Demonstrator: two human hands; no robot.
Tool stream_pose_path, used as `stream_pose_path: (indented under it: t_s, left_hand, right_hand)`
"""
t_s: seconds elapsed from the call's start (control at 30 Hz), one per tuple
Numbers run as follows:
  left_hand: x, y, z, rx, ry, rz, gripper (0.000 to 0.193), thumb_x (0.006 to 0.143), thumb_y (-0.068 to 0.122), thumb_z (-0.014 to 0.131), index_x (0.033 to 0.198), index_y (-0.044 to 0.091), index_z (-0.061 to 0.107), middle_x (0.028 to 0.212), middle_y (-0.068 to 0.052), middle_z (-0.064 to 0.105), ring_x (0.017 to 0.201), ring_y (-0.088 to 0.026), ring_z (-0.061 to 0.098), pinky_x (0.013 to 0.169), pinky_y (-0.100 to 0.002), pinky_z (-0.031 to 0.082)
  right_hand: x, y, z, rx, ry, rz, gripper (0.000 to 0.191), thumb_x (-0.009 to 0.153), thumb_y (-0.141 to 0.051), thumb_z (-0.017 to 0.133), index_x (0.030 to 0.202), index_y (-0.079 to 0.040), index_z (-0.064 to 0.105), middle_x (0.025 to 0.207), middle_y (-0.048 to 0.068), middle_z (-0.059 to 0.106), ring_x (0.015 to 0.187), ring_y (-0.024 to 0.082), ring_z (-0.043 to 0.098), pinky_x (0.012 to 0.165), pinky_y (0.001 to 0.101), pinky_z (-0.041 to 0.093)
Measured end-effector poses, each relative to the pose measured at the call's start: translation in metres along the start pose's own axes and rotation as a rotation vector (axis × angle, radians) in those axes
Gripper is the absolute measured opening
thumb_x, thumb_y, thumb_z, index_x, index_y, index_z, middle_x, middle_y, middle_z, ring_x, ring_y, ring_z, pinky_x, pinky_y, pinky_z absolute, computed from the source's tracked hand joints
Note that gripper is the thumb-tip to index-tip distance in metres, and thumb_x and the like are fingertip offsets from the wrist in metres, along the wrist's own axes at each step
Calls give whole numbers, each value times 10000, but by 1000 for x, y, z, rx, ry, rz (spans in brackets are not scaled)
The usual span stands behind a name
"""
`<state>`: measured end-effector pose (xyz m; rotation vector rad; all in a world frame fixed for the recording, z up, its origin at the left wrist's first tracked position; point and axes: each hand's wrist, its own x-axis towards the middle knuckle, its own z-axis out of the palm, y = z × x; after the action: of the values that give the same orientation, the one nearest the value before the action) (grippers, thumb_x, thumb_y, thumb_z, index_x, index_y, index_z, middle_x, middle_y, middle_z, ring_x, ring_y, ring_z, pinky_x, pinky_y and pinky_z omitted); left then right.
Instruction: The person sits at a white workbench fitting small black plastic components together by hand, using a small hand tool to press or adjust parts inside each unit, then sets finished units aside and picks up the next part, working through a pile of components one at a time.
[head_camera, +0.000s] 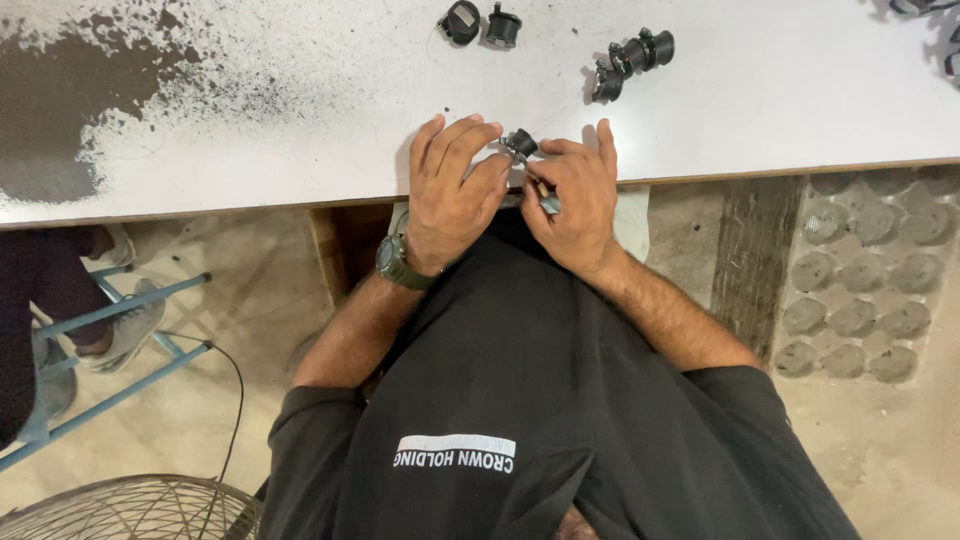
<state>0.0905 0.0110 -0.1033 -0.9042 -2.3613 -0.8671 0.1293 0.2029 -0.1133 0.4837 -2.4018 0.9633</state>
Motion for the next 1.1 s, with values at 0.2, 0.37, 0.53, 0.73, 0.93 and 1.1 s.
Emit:
stream_pose_path:
  t_s: [0.2, 0.37, 0.53, 0.73, 0.93, 1.1]
  left_hand:
    - [-2, -2, 2, 104, -3, 39, 160, 897, 39, 806, 1007, 88, 699, 1341, -65, 616, 1332, -268, 559, 1189, -523, 373]
    - [-1, 1, 5, 151, 8, 75, 136, 928, 87, 813, 1011, 108, 708, 1356, -56, 614, 1342, -261, 539, 1191, -529, 355]
    - [3, 0, 5, 34, 40, -30, 157, 931, 107, 814, 1071, 115, 743, 1362, -77, 606, 1345, -274, 521, 1188, -524, 345]
    - [2, 0, 5, -12, -41, -215, 145, 902, 129, 814, 1024, 129, 735, 1201, -21, 627, 1219, -231, 568, 1183, -532, 357]
    - [1, -3, 8, -19, -61, -234, 134, 899, 109, 776, 1011, 113, 703, 1198, -16, 676, 1266, -233, 579, 1190, -523, 289]
    - [1, -5, 8, -71, -56, -242, 117, 906, 101, 755, 1008, 117, 698, 1185, -3, 695, 1278, -229, 580, 1202, -526, 274]
  right_hand:
    - [5, 1, 1, 34, -15, 24, 344, 841, 69, 773, 1122, -45, 612, 1059, 131, 679, 1117, 321, 679, 1241, 615, 301]
    - [7, 0, 2, 38, -16, 13, 331, 839, 69, 778, 1113, -45, 632, 1063, 134, 684, 1077, 314, 680, 1223, 577, 385]
    - [8, 0, 2, 34, 1, 3, 331, 832, 71, 777, 1110, -40, 634, 1054, 128, 680, 1061, 308, 677, 1215, 572, 397]
    - [7, 1, 3, 50, -16, 25, 332, 826, 76, 779, 1101, -41, 635, 1056, 129, 678, 1037, 297, 673, 1230, 583, 360]
    - [2, 9, 9, 70, 6, -130, 366, 842, 114, 778, 1113, -51, 595, 1087, 156, 672, 1203, 342, 664, 1243, 599, 270]
    - [0, 16, 14, 92, -50, -150, 393, 848, 153, 753, 1135, -55, 584, 1002, 83, 658, 1234, 307, 679, 1264, 586, 298]
